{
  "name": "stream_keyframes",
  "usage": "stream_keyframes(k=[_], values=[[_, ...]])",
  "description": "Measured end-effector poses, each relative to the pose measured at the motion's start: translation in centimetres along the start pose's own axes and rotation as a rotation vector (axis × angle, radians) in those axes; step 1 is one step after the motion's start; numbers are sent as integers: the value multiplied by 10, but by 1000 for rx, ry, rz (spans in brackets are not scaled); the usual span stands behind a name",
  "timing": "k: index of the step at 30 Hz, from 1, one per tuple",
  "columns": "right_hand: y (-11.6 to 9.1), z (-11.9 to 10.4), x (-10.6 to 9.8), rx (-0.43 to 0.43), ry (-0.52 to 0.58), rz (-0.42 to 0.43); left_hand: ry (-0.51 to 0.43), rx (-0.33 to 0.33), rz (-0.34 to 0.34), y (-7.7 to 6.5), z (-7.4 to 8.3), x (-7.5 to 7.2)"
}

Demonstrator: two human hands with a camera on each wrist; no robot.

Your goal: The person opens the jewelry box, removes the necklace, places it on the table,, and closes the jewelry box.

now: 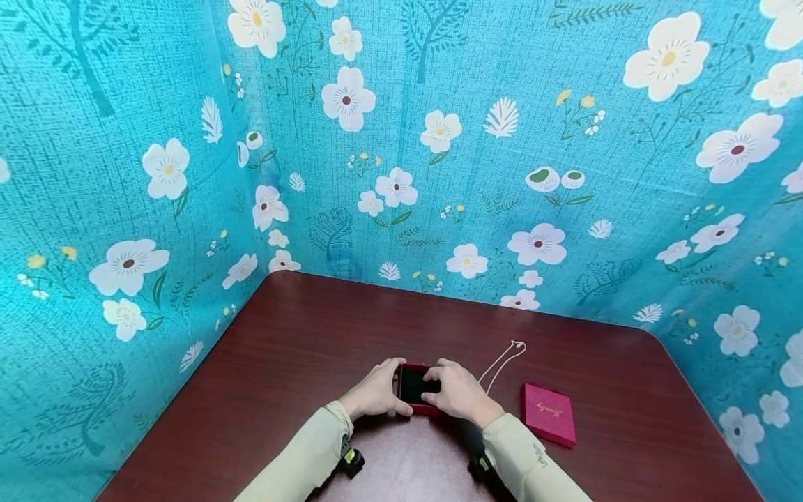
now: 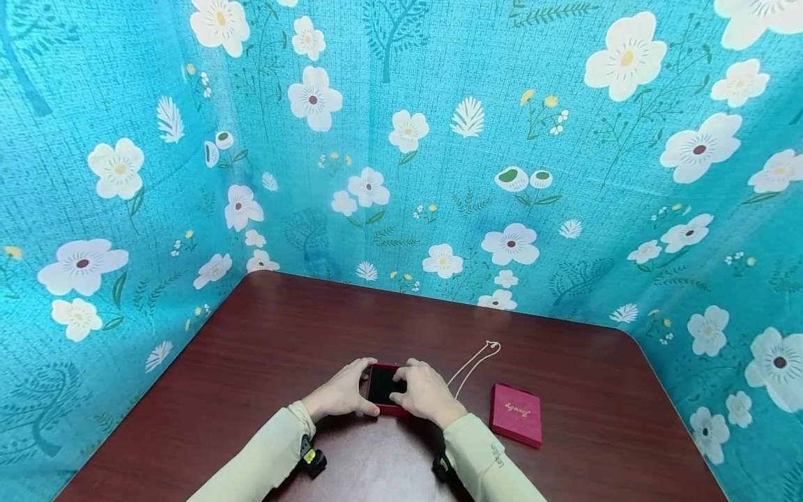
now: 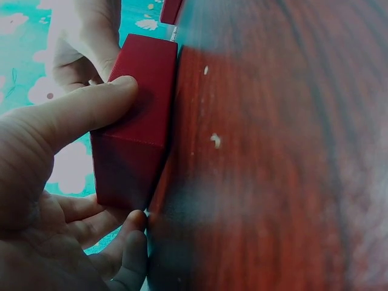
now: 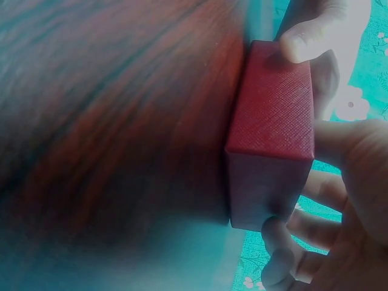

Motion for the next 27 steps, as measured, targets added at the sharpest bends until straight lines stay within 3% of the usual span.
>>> stream_keyframes(k=[17,27], values=[[0,2,4,-7,-17,-23,5,6,-19,-2,3,0],[-10,5,-13,-96,11,-58,-27,-4,-32,-3,1,1]])
Point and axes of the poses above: each hand's wrist, its own y-axis towards the middle knuckle, its own x-axis out of the palm, z = x × y, the point moved 8 cm from there along y, towards the middle knuckle, and after that the axes turned 14 degrees about x, right-handed, at the moved point
